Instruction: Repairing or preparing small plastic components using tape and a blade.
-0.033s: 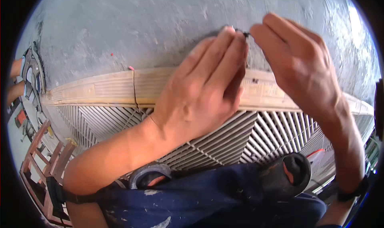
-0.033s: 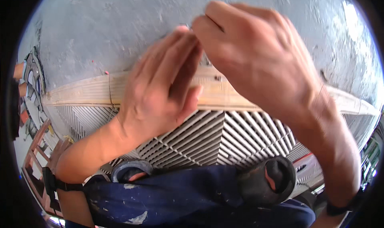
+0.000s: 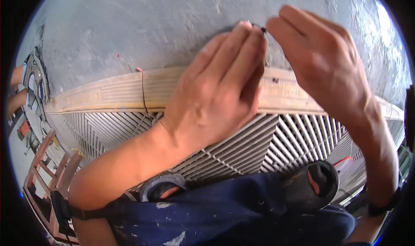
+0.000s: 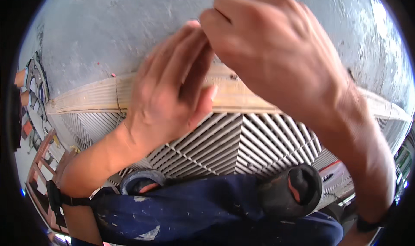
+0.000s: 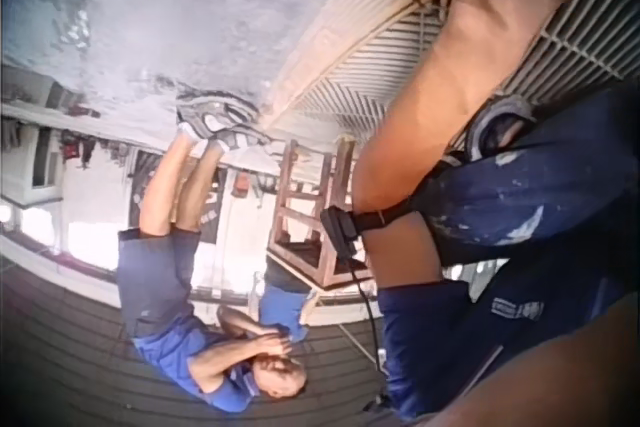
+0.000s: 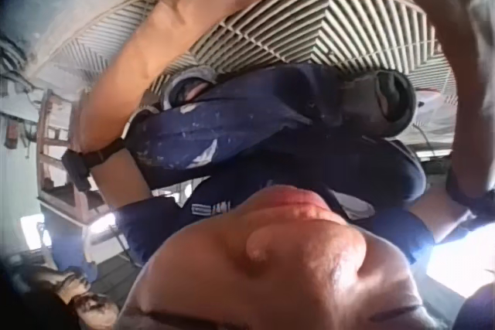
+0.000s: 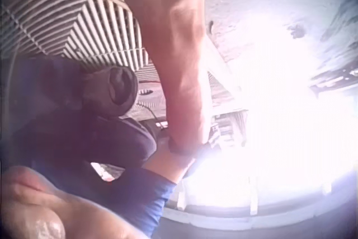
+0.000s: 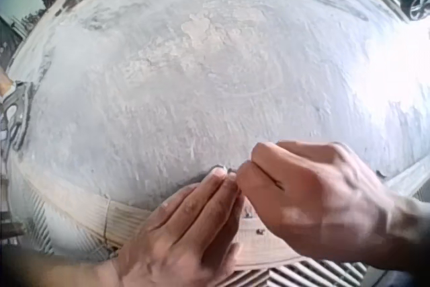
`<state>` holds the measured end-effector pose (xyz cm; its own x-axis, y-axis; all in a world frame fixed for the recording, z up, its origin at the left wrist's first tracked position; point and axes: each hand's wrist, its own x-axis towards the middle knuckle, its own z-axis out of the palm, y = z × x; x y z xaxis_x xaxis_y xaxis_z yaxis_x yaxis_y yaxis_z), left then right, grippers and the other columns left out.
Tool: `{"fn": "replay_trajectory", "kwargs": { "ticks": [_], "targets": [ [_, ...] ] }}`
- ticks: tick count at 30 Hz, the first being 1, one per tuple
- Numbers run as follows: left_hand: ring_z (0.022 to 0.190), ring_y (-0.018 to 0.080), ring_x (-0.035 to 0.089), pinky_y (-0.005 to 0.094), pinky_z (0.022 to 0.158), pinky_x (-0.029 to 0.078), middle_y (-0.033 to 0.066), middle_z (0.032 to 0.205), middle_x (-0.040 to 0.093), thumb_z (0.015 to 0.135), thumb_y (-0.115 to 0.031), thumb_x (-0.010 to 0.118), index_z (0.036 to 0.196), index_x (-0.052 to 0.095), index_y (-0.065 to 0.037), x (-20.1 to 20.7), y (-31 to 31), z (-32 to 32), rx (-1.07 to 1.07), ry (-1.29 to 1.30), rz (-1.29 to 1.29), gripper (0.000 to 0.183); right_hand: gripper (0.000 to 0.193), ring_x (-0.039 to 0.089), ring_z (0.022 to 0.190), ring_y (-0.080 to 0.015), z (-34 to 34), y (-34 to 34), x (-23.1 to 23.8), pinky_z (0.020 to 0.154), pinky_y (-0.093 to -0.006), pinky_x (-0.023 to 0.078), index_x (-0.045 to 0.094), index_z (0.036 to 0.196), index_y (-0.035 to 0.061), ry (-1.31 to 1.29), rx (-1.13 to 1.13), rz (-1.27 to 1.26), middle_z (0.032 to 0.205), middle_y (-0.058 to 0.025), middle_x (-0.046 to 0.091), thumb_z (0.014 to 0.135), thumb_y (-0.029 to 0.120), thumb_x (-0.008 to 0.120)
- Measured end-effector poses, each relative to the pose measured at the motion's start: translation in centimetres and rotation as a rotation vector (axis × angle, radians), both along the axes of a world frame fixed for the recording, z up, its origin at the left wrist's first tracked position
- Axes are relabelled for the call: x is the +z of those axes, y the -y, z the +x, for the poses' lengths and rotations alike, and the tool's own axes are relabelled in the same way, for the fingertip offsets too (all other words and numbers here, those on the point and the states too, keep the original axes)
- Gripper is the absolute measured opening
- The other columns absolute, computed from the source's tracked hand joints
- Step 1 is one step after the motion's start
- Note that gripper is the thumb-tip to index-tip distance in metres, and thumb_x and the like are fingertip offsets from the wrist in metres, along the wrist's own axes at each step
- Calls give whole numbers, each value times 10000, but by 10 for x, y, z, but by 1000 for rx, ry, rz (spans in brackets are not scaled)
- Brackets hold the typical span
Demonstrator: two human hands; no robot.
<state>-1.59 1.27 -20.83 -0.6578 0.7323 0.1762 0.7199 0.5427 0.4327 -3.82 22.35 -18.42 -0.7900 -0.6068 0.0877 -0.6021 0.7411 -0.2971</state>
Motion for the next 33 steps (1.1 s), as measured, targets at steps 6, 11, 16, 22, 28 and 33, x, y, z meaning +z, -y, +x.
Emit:
{"fn": "replay_trajectory", "kwargs": {
  "ticks": [6, 11, 16, 22, 28, 33],
  "targets": [
    [1274, 404, 564, 487, 1049, 473, 233, 1359, 561, 797, -151, 708, 1253, 619, 87, 7, 4, 0, -22, -21, -72, 522, 631, 618, 800, -187, -20, 14, 25, 758, -295, 553, 610, 1331, 44, 535, 127, 384, 1230, -81, 654, 795, 256, 869],
    [1290, 351, 560, 462, 1064, 466, 199, 1379, 554, 809, -166, 695, 1286, 617, 64, 2, 0, 3, -14, -37, -77, 536, 207, 648, 770, -268, 5, 0, -9, 683, -388, 555, 635, 983, -1, 22, 16, -19, 833, -97, 592, 778, -5, 670],
    [1299, 339, 556, 450, 1070, 464, 185, 1389, 554, 813, -179, 683, 1281, 628, 62, 3, 2, 3, -10, -67, -86, 530, 198, 643, 769, -267, 5, -2, -8, 680, -385, 554, 619, 961, -1, 29, 27, -31, 826, -95, 579, 769, -16, 665],
    [1311, 337, 554, 447, 1086, 459, 186, 1378, 570, 819, -189, 652, 1276, 638, 64, -2, 2, 3, 1, -70, -68, 522, 225, 625, 768, -261, 4, -2, -5, 673, -379, 552, 595, 927, 4, 25, 24, -25, 816, -87, 549, 724, -39, 684],
    [1319, 332, 551, 447, 1087, 460, 182, 1378, 571, 825, -190, 633, 1284, 638, 62, -5, 2, 4, 6, -67, -58, 523, 223, 617, 751, -254, 6, -6, -1, 662, -378, 544, 615, 940, -1, 37, 26, 5, 813, -89, 555, 739, -69, 685],
    [1331, 331, 539, 452, 1091, 456, 168, 1403, 552, 827, -187, 613, 1308, 627, 55, -9, 4, 5, 17, -51, -36, 539, 116, 647, 765, -235, 8, -30, 13, 647, -351, 535, 656, 976, -29, 56, -35, -26, 878, -116, 619, 868, -67, 673]
  ]
}}
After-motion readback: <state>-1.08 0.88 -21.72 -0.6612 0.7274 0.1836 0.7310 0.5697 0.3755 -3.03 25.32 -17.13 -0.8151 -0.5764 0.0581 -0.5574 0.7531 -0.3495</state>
